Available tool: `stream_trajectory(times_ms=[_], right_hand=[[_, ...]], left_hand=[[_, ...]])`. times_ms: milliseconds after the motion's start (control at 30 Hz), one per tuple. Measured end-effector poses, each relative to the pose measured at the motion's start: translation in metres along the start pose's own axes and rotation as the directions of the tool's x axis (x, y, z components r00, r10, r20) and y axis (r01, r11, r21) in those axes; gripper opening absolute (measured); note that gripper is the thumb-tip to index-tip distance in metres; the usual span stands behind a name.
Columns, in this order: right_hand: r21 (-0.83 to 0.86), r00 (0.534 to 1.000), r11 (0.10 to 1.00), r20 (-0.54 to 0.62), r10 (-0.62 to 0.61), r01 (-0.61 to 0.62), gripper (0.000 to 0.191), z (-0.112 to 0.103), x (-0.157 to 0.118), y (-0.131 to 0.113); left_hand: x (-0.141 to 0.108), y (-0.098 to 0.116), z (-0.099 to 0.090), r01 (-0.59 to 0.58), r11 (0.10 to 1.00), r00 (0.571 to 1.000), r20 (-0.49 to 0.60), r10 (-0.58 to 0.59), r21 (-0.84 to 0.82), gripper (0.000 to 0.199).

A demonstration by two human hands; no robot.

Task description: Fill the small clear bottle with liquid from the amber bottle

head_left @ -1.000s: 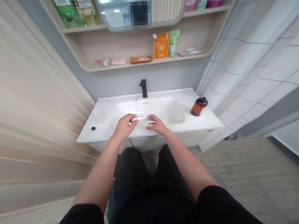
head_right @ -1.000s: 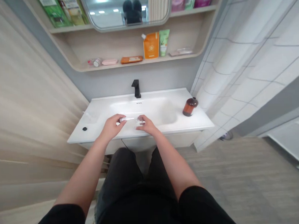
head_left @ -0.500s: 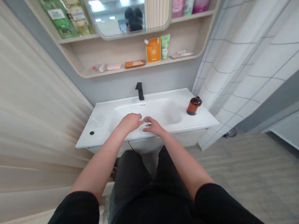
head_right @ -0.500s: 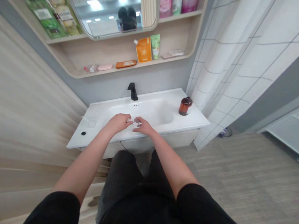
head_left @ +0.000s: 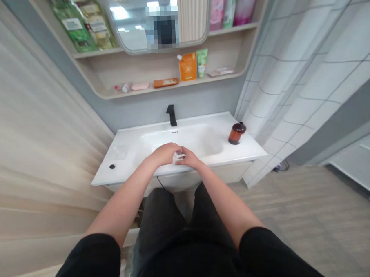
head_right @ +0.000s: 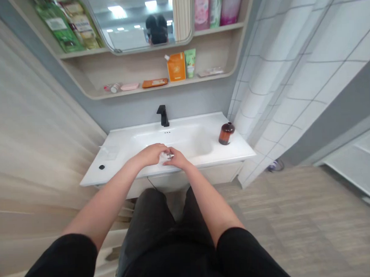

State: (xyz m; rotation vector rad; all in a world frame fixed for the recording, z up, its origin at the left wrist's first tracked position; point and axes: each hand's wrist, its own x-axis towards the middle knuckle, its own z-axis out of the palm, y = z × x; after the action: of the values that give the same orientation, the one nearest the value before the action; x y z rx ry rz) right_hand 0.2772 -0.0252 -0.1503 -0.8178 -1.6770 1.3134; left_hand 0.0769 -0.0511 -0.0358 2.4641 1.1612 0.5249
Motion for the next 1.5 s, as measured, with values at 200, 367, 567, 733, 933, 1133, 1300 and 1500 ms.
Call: stream_trajectory(times_ms=[200,367,567,733,933,1133,1300,1500], right_hand=[[0.029,1.0,1.0,0.021,0.002,-0.003,0.07,0.0,-0.001,-0.001],[-0.028,1.0,1.0,0.005,-0.012,0.012,0.065,-0.002,0.001,0.0],[0.038,1.0,0.999,-0.006,0.01,-0.01,0.074,-0.001,0.0,0.001],[0.103,0.999,0.995,0.029,-0.013,0.01,0.068,-0.002,-0.001,-0.003],[0.189,0.999,0.982,0.048,-0.008,-0.001,0.066,-0.002,-0.001,-0.003],[0.23,0.997,0.973,0.073,-0.006,-0.011,0.066,-0.002,-0.001,-0.001],[0.253,0.998,0.967,0.064,-0.014,-0.002,0.064,-0.002,-0.001,-0.001],[0.232,0.996,0.973,0.092,-0.013,-0.009,0.065,-0.002,0.0,-0.002]], left_hand=[[-0.006,0.004,0.001,0.039,0.993,0.997,-0.07,-0.031,0.111,0.026],[-0.003,0.0,0.004,-0.053,0.995,0.999,0.002,0.053,0.082,0.037],[-0.01,-0.002,0.018,0.08,0.997,0.965,-0.252,-0.072,0.023,0.058],[-0.018,-0.014,0.05,0.204,0.963,0.898,-0.358,-0.255,-0.174,0.063],[-0.023,-0.034,0.075,0.117,0.852,0.836,-0.413,-0.362,-0.51,0.068],[-0.028,-0.044,0.072,0.006,0.806,0.87,-0.394,-0.296,-0.592,0.08],[-0.027,-0.042,0.067,0.02,0.829,0.863,-0.41,-0.297,-0.559,0.073],[-0.028,-0.041,0.063,-0.006,0.863,0.871,-0.426,-0.244,-0.505,0.078]])
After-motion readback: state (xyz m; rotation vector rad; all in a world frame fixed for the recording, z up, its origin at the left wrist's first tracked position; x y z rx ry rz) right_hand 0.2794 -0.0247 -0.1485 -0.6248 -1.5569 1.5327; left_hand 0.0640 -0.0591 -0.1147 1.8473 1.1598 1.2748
